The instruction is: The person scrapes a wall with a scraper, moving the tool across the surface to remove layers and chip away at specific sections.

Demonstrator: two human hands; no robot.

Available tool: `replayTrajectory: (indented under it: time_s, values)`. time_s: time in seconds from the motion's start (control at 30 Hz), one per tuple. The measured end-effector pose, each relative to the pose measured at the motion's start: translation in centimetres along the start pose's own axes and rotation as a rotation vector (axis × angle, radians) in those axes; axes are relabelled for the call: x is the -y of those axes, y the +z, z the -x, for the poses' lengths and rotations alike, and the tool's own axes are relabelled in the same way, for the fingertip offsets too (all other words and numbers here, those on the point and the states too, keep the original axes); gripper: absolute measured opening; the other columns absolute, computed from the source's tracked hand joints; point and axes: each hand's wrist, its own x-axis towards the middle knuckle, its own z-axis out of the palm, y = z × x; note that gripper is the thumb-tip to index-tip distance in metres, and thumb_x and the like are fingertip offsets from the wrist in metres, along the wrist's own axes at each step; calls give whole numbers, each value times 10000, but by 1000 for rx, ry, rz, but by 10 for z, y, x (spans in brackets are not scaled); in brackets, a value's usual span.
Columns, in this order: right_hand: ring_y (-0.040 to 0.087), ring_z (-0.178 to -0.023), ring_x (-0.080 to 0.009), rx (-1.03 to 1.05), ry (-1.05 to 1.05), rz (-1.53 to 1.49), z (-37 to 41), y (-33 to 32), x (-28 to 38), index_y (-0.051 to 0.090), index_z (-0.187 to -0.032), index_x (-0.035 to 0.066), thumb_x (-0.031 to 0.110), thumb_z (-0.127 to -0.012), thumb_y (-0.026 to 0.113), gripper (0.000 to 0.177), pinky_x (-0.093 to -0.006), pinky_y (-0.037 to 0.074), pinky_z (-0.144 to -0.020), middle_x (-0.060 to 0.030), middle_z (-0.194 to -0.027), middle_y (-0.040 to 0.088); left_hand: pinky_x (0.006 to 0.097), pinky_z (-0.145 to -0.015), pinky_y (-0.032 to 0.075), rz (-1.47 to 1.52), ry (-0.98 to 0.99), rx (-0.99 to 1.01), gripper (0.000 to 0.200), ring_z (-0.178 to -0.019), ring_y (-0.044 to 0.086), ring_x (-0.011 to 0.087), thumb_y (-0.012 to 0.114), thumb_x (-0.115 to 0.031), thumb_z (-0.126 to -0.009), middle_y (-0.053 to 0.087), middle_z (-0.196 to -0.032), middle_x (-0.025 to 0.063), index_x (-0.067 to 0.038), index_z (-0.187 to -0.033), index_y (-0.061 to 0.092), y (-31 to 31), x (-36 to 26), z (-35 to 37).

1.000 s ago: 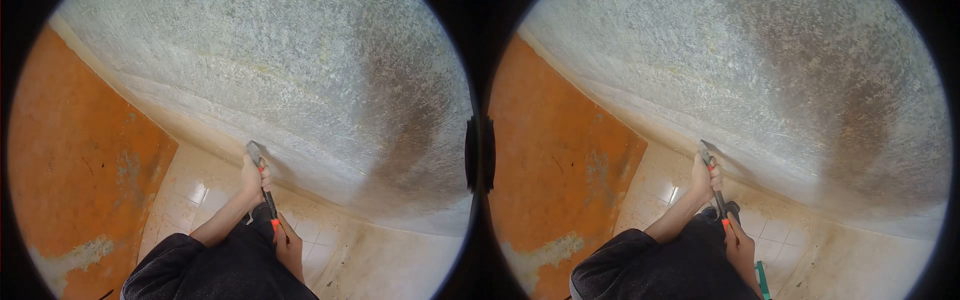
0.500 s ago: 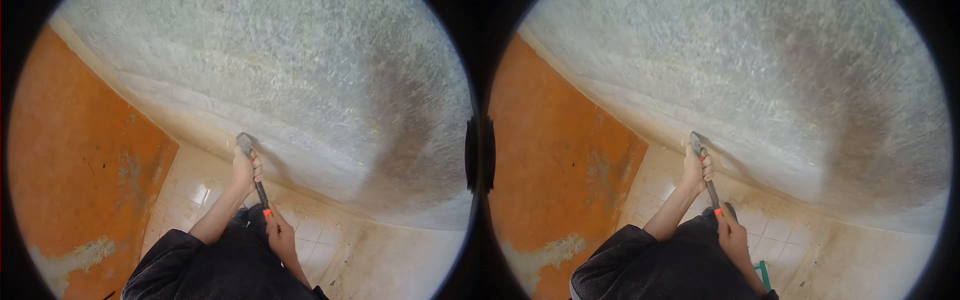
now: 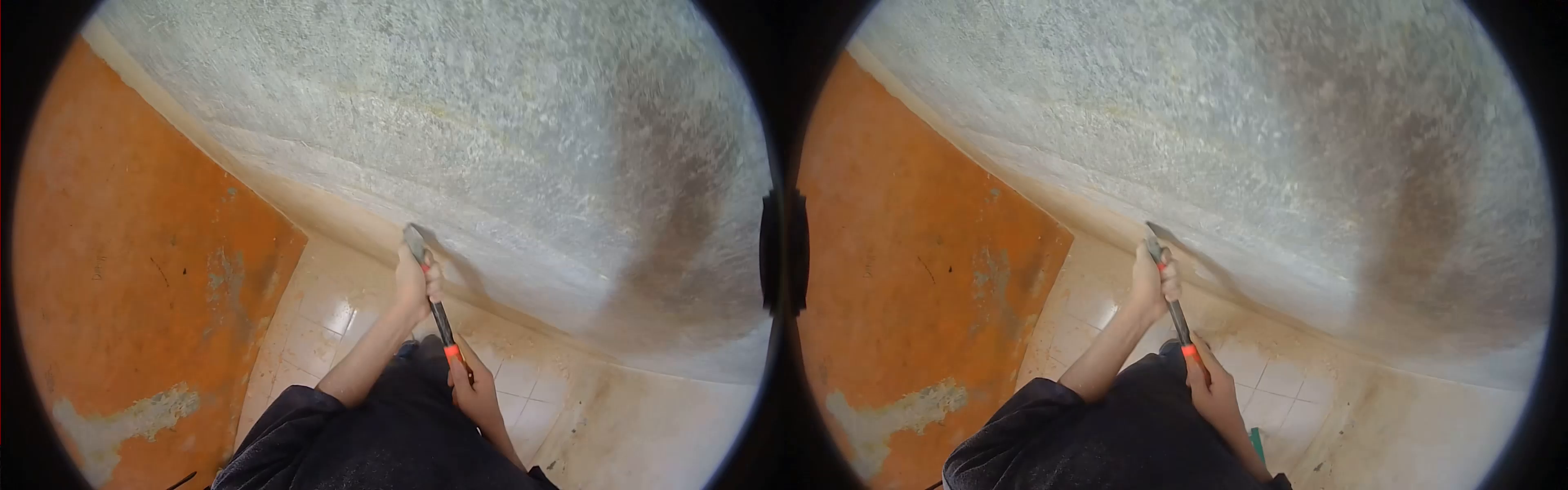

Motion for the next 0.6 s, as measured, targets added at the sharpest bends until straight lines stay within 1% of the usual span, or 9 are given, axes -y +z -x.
replayTrajectory:
  time_s: [0.03, 0.1, 0.13, 0.2, 0.33, 0.43, 0.5, 0.53, 0.6]
  values:
    - [492, -528, -116, -1, -5, 16, 3, -7, 1, 478, -1393, 7, 263, -1007, 515, 464, -264, 409, -517, -31, -683, 559, 268, -359, 144, -6, -20, 30, 484, -385, 152, 82, 236, -550, -1000, 189, -515, -70, -179, -727, 387, 0, 9, 0]
    - [451, -502, -94, 154, 306, -257, 7, -17, 4, 529, -1276, -29, 331, -1023, 471, 444, -246, 359, -477, -14, -682, 521, 272, -363, 145, -3, -32, 62, 497, -388, 147, 83, 227, -565, -997, 191, -515, -71, -180, -727, 385, 1, 14, -2]
    - [451, -502, -94, 157, 303, -254, 8, -20, 1, 529, -1276, -29, 331, -1023, 471, 444, -246, 359, -477, -14, -682, 521, 273, -367, 151, -5, -22, 73, 504, -389, 150, 84, 225, -576, -995, 192, -517, -70, -180, -729, 385, 0, 16, -1]
    - [409, -476, -85, 218, 351, -345, 8, -24, -5, 553, -1110, -2, 398, -1030, 430, 426, -240, 314, -449, -4, -633, 478, 274, -371, 156, 0, -11, 76, 510, -391, 153, 84, 222, -587, -993, 194, -518, -69, -180, -731, 384, 0, 17, 0]
    - [405, -469, -84, 216, 368, -332, 4, -24, -4, 557, -1007, 11, 422, -1030, 424, 432, -242, 309, -445, 9, -597, 453, 275, -386, 164, -23, -7, 47, 524, -402, 157, 86, 208, -596, -997, 198, -524, -64, -175, -743, 389, 7, 16, 5]
    - [414, -475, -88, 170, 404, -204, 7, -13, -3, 572, -932, 13, 468, -1027, 403, 495, -234, 334, -454, 8, -585, 446, 279, -391, 173, -38, -31, 25, 539, -407, 161, 89, 194, -607, -998, 206, -528, -61, -171, -752, 394, 7, 14, 5]
    - [407, -470, -78, -37, 395, -96, 13, 5, -2, 578, -860, 14, 433, -1028, 431, 475, -237, 324, -447, 17, -571, 442, 281, -393, 180, -49, -60, 34, 549, -408, 164, 92, 186, -617, -998, 213, -531, -59, -171, -756, 395, 3, 12, 5]
    - [407, -470, -78, -60, 401, -100, 17, 14, -4, 578, -860, 14, 433, -1028, 431, 475, -237, 324, -447, 17, -571, 442, 284, -395, 187, -65, -78, 49, 556, -409, 168, 94, 182, -627, -995, 222, -534, -55, -171, -759, 396, 2, 9, 6]
    - [405, -480, -64, -188, 339, 57, 26, 25, -10, 582, -821, 16, 396, -1022, 465, 445, -239, 311, -449, 23, -565, 448, 286, -398, 195, -67, -118, 73, 564, -410, 173, 97, 177, -637, -992, 231, -537, -51, -171, -763, 397, 0, 9, 6]
